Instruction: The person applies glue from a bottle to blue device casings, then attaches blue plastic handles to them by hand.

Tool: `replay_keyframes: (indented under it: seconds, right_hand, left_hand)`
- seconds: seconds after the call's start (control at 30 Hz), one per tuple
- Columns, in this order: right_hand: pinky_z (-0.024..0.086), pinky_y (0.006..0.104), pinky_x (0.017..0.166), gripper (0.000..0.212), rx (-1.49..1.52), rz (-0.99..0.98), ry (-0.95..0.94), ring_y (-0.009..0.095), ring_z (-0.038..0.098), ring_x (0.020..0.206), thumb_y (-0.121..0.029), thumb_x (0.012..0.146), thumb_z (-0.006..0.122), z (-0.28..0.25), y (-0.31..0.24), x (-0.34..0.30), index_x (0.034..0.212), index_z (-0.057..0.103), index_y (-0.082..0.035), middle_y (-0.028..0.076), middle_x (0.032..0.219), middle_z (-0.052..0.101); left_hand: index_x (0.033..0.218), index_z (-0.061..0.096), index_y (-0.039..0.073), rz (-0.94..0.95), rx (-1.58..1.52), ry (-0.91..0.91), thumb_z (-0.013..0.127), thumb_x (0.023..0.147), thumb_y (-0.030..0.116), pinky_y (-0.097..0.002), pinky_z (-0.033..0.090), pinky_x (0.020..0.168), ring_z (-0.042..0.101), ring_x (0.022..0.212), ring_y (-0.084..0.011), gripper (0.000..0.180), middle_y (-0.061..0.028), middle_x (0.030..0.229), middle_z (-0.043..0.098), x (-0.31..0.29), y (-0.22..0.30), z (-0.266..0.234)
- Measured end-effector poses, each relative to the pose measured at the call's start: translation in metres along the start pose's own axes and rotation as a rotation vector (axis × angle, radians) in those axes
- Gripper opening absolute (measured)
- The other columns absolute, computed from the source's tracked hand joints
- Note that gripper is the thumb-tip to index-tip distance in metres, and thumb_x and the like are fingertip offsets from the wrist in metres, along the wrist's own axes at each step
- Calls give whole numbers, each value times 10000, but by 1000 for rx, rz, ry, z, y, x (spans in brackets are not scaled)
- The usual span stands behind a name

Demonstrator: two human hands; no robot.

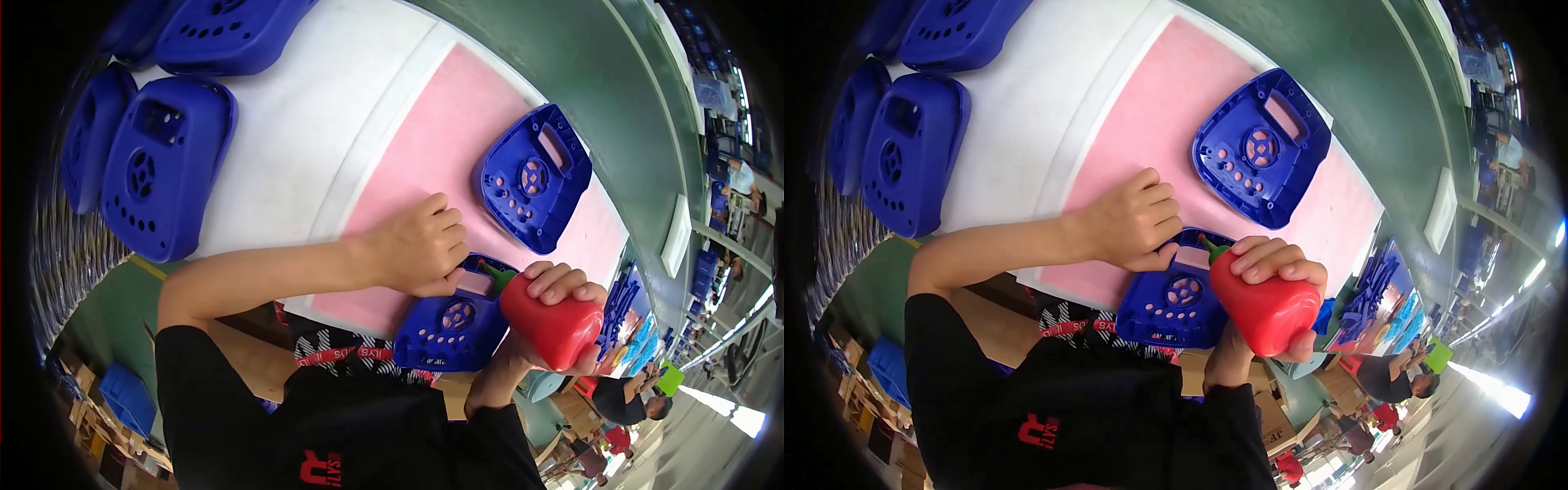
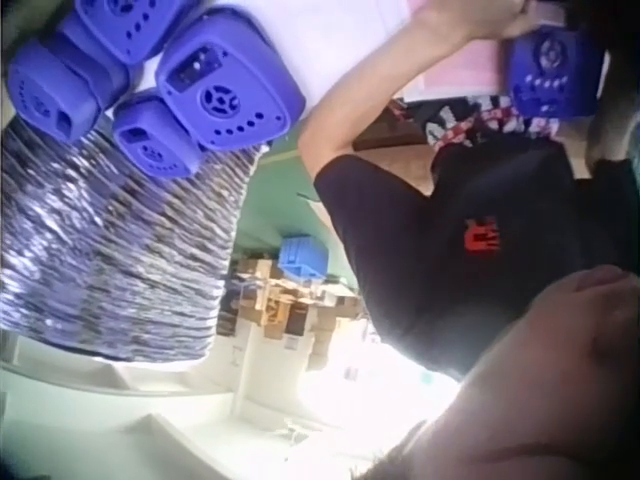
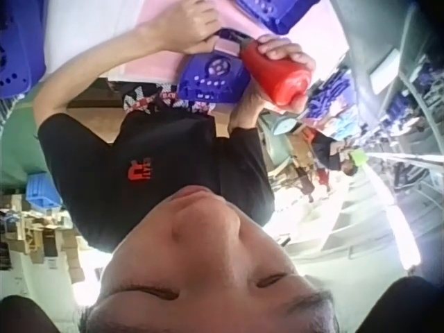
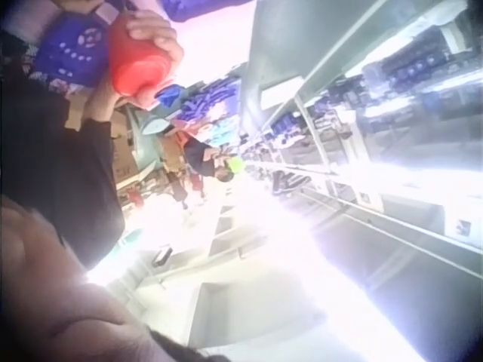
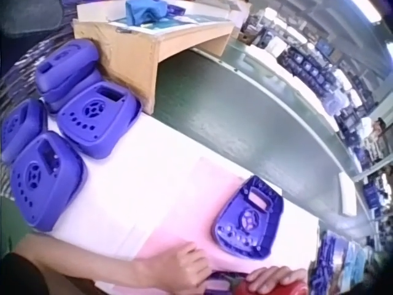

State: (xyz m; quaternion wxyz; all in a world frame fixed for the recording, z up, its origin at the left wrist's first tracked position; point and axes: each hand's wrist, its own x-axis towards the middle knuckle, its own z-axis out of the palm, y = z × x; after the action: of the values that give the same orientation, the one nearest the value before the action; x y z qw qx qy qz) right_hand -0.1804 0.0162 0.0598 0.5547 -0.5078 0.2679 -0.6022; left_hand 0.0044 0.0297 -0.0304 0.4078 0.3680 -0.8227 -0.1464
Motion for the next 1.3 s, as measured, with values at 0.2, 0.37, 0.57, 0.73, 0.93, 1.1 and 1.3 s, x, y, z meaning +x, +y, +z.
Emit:
replay_keyframes:
  seconds: [0.2, 0.37, 0.57, 0.73, 0.93, 1.1, 1.3]
  right_hand:
    - [451, 415, 700, 587, 4, -8, -20, 245, 548, 666, -560, 827, 485, -3, -3, -1, 1032, 535, -12, 126, 762, 571]
    - [456, 399, 692, 594, 54, -6, 12, 230, 546, 633, -573, 825, 475, -6, -6, -1, 1000, 545, -9, 117, 737, 576]
    - [481, 439, 714, 617, 153, -27, 51, 273, 578, 624, -572, 818, 482, -9, -6, -3, 952, 540, 27, 174, 709, 603]
    - [484, 434, 705, 619, 166, -34, 66, 273, 580, 617, -577, 816, 480, -9, -9, -4, 947, 540, 25, 174, 705, 605]
    - [488, 430, 696, 614, 188, -26, 68, 272, 581, 612, -580, 817, 478, -15, -8, -3, 944, 541, 17, 168, 711, 606]
    - [488, 430, 702, 607, 221, -61, 101, 271, 583, 624, -582, 822, 470, -12, -7, 0, 940, 541, 9, 165, 714, 607]
    - [491, 450, 713, 597, 243, -57, 133, 266, 581, 633, -585, 821, 488, -21, -15, 0, 953, 543, -6, 156, 742, 607]
  left_hand:
    - [641, 558, 63, -1, -29, -13, 657, 651, 222, -366, 366, 659, 463, 649, -228, 188, -60, 639, 477, 1, -2, 1]
    - [644, 550, 64, 5, -22, -9, 653, 645, 220, -371, 362, 658, 458, 646, -232, 187, -62, 639, 468, 1, -1, 2]
    - [639, 524, 65, 3, -16, -8, 648, 639, 207, -377, 359, 656, 454, 650, -236, 189, -67, 645, 455, 2, -1, 1]
    - [644, 529, 66, 3, -11, -25, 652, 636, 203, -374, 359, 651, 455, 650, -237, 184, -69, 654, 462, 3, -1, -1]
    - [653, 537, 65, -41, -78, -32, 656, 638, 192, -374, 358, 658, 458, 675, -240, 174, -71, 665, 467, 2, -4, -2]
    - [664, 543, 62, -35, -85, -56, 653, 642, 184, -376, 359, 666, 461, 688, -243, 166, -71, 676, 469, 4, -3, -1]
    - [683, 546, 57, -36, -85, -78, 653, 642, 185, -378, 360, 672, 469, 696, -247, 172, -73, 685, 469, 4, -4, -2]
